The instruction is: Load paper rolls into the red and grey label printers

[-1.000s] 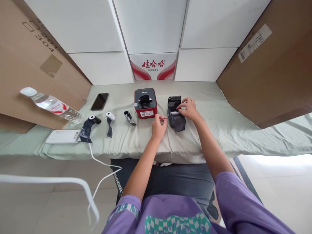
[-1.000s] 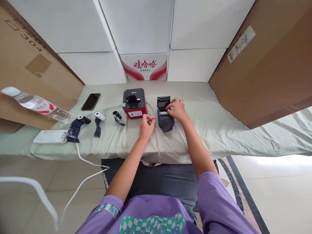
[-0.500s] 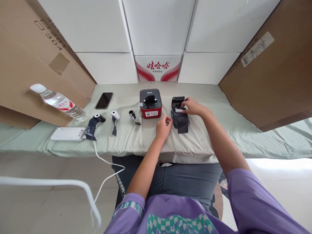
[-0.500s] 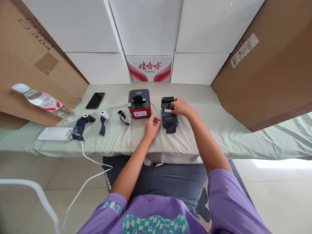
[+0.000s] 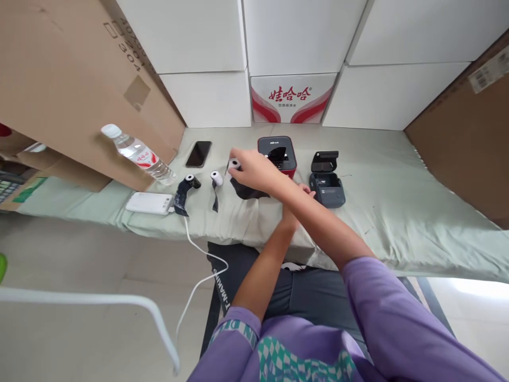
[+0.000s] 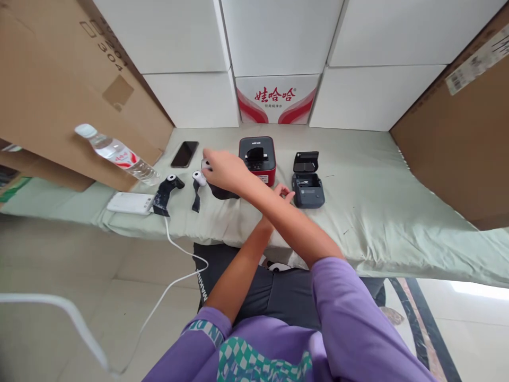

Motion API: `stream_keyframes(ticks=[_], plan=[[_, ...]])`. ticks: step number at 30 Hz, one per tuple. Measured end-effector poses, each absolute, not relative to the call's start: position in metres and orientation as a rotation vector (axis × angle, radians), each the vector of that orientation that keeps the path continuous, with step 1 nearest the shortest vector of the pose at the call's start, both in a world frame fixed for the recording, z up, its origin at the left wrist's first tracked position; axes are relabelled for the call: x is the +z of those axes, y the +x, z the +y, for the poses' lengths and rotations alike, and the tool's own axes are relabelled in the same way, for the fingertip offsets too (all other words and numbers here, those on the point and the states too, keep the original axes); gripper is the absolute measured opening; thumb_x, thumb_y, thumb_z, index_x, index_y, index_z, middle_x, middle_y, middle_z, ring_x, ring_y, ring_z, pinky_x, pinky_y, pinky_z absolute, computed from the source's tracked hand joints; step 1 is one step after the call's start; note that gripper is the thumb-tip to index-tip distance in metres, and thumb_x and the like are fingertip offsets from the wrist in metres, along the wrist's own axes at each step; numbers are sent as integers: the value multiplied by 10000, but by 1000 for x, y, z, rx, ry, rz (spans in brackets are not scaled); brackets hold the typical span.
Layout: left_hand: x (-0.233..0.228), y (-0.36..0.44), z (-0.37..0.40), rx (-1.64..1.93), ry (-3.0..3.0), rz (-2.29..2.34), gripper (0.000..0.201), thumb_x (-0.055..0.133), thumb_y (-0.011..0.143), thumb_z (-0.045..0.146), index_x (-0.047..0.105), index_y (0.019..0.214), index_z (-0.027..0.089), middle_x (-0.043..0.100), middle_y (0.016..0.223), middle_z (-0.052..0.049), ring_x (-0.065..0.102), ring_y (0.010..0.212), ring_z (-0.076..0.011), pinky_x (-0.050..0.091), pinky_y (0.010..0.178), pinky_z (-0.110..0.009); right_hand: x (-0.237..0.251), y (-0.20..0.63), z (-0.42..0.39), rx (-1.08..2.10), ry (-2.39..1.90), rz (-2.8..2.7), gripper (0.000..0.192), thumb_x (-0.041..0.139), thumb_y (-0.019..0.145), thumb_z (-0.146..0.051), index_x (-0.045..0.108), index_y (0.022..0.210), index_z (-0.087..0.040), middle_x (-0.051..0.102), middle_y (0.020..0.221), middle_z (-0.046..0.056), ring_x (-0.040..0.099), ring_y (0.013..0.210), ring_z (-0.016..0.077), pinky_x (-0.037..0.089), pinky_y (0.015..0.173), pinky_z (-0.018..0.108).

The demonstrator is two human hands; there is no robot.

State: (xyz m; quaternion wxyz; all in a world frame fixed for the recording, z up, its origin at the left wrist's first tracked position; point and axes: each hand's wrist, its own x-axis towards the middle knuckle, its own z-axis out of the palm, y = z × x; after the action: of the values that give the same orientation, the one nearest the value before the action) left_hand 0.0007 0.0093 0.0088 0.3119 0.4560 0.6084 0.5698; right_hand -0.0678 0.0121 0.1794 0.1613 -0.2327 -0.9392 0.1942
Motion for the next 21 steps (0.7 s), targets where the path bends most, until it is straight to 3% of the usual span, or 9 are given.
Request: stream_keyframes(ticks=[3, 6, 13, 15, 17, 19, 21], plan=[[16, 1, 7, 1509, 1185, 1553, 212, 717, 977, 224, 532, 874, 227, 627, 868, 4, 598, 792, -148, 471, 781, -271, 153, -126, 13, 309, -832, -2886, 332, 540, 968, -143, 656, 1277, -114, 761, 1212, 214, 696, 1100, 337, 449, 1000, 449], [22, 0, 4, 1483, 1185, 1564, 220, 737, 964, 241, 541, 867, 224, 653, 865, 11, 608, 776, -141, 463, 755, -265, 131, -152, 18, 200, -879, -3026, 347, 558, 948, -105, 692, 1268, -109, 754, 1278, 228, 650, 1269, 358, 366, 1108, 479], [22, 1, 3, 1420, 1229, 1609, 193, 753, 971, 282, 582, 891, 240, 684, 858, 15, 607, 733, -145, 433, 683, -275, 136, -181, 22, 270, -694, -2962, 359, 575, 1000, -257, 707, 1315, -143, 670, 1450, 235, 539, 1390, 422, 313, 1149, 610], [21, 1, 3, 1411, 1259, 1614, 178, 754, 978, 297, 598, 909, 245, 702, 879, 11, 626, 756, -150, 424, 670, -277, 131, -212, 18, 360, -552, -2946, 273, 615, 966, -229, 719, 1207, -154, 714, 1373, 206, 514, 1402, 422, 275, 1177, 654], [20, 1, 3, 1389, 1272, 1649, 175, 750, 986, 315, 609, 909, 246, 714, 885, 9, 631, 760, -153, 413, 663, -283, 116, -249, 11, 522, -431, -2941, 116, 720, 864, -165, 686, 975, -156, 772, 1185, 170, 530, 1368, 417, 225, 1205, 709], [20, 0, 3, 1364, 1273, 1696, 180, 746, 989, 319, 609, 898, 244, 719, 874, 8, 623, 752, -155, 409, 671, -289, 98, -280, 6, 738, -302, -2839, 263, 748, 769, -39, 535, 724, -186, 742, 847, 65, 596, 1261, 360, 205, 1218, 745], [19, -1, 3, 1368, 1262, 1719, 188, 742, 991, 323, 603, 895, 243, 722, 868, 8, 619, 747, -153, 406, 676, -288, 88, -293, 6, 811, -237, -2779, 377, 706, 764, 26, 427, 654, -202, 598, 635, -35, 647, 1162, 279, 246, 1236, 715]])
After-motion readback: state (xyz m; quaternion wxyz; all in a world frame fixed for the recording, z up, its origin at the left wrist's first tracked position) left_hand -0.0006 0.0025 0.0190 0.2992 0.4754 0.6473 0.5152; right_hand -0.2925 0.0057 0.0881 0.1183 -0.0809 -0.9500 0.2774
